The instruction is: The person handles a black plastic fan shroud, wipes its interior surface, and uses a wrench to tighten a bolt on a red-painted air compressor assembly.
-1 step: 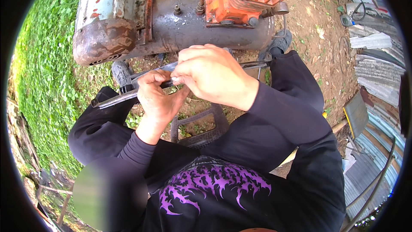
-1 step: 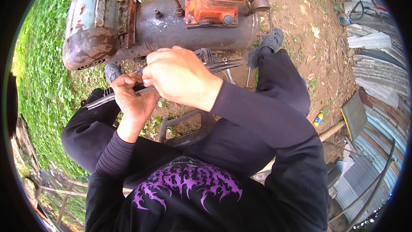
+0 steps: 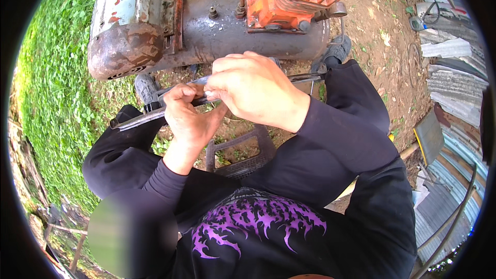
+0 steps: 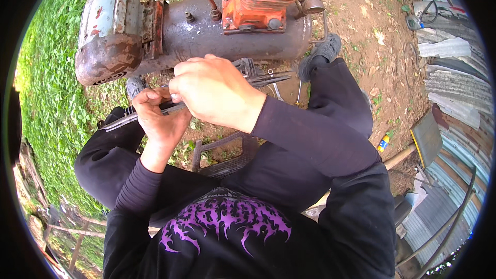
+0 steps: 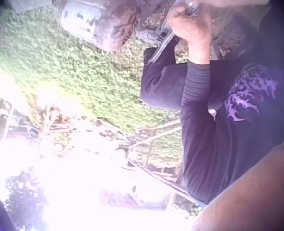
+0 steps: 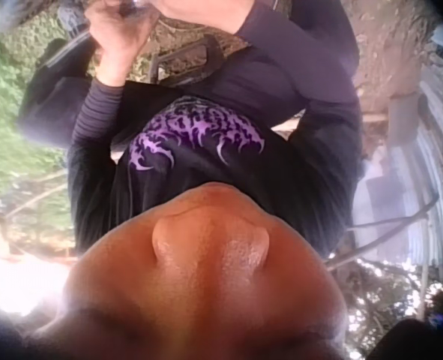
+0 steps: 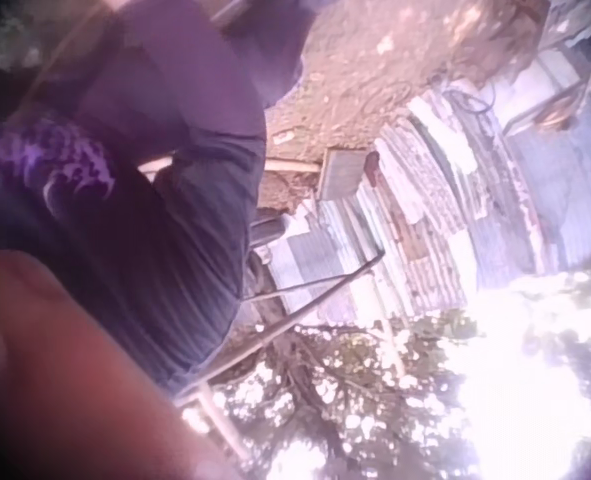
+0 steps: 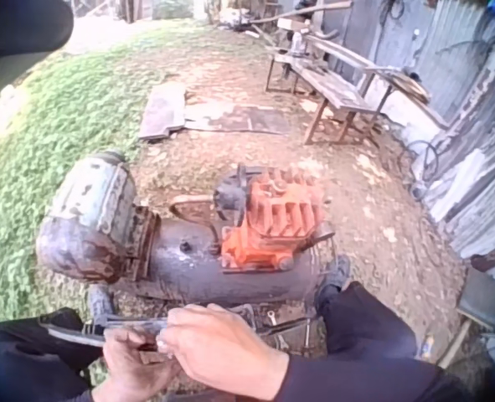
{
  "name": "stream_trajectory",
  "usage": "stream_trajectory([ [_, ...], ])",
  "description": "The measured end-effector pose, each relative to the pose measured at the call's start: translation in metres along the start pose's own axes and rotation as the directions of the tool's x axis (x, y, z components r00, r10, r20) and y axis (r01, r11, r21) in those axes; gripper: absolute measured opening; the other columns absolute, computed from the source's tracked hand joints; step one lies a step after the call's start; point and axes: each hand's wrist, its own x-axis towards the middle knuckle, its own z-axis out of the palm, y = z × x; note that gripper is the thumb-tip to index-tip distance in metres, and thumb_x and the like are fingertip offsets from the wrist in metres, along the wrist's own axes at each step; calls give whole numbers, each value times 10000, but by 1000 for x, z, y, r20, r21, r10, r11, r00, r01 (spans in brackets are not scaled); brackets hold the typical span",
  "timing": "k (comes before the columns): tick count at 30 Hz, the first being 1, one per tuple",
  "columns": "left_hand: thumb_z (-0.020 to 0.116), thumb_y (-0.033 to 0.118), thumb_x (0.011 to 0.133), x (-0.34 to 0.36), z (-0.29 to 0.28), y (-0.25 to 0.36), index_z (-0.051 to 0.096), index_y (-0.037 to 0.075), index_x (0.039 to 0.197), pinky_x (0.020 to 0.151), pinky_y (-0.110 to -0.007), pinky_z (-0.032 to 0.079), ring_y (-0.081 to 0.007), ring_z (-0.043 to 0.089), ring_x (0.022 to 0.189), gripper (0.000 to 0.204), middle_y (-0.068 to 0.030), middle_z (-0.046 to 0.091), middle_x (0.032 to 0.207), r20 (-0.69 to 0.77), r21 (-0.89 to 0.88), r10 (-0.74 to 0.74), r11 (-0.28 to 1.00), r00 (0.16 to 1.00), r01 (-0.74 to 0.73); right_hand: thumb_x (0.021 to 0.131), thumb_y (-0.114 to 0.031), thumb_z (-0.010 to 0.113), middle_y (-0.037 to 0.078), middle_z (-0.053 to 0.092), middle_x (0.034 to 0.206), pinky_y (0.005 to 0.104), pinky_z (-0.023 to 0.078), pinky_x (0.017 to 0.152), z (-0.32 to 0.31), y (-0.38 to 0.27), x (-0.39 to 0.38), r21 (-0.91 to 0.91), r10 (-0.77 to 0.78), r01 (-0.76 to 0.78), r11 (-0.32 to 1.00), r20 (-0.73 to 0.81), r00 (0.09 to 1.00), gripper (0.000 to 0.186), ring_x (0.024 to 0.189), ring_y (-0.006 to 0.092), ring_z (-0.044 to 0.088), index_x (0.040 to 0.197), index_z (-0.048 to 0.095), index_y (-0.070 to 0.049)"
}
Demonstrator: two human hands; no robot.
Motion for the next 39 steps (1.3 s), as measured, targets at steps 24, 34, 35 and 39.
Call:
stream_trajectory([
  [24,883,81,585,40,-5,31,664,115,763,635,-386,485,-256,630,714,285,-26,611,811,221,313,264,893,939,-325,891,-101,762,79,697,936,405,581,763,2,9,-8,176,-162,210,962,-250,955,101,890,289,688,984,763,-62],
  [34,1003,216,626,43,-7,42,840,112,885,642,-359,481,-206,609,703,324,-2,613,785,254,313,174,916,952,-251,1013,80,671,97,765,1056,306,605,927,-82,36,-24,592,285,20,806,-417,863,108,987,159,745,1111,703,50],
  [35,1003,217,626,43,-8,42,839,112,884,641,-360,481,-207,609,702,323,-3,615,787,248,315,173,916,953,-249,1009,98,663,112,759,1062,313,606,944,-87,43,-34,564,274,17,825,-426,862,120,996,177,747,1116,695,54],
  [39,1004,220,625,45,-7,42,835,109,876,639,-363,481,-212,609,697,323,-11,622,795,236,305,175,921,956,-244,1008,91,677,137,744,1087,362,619,947,-100,54,-72,623,322,-43,781,-342,883,150,1036,242,758,1139,647,24],
])
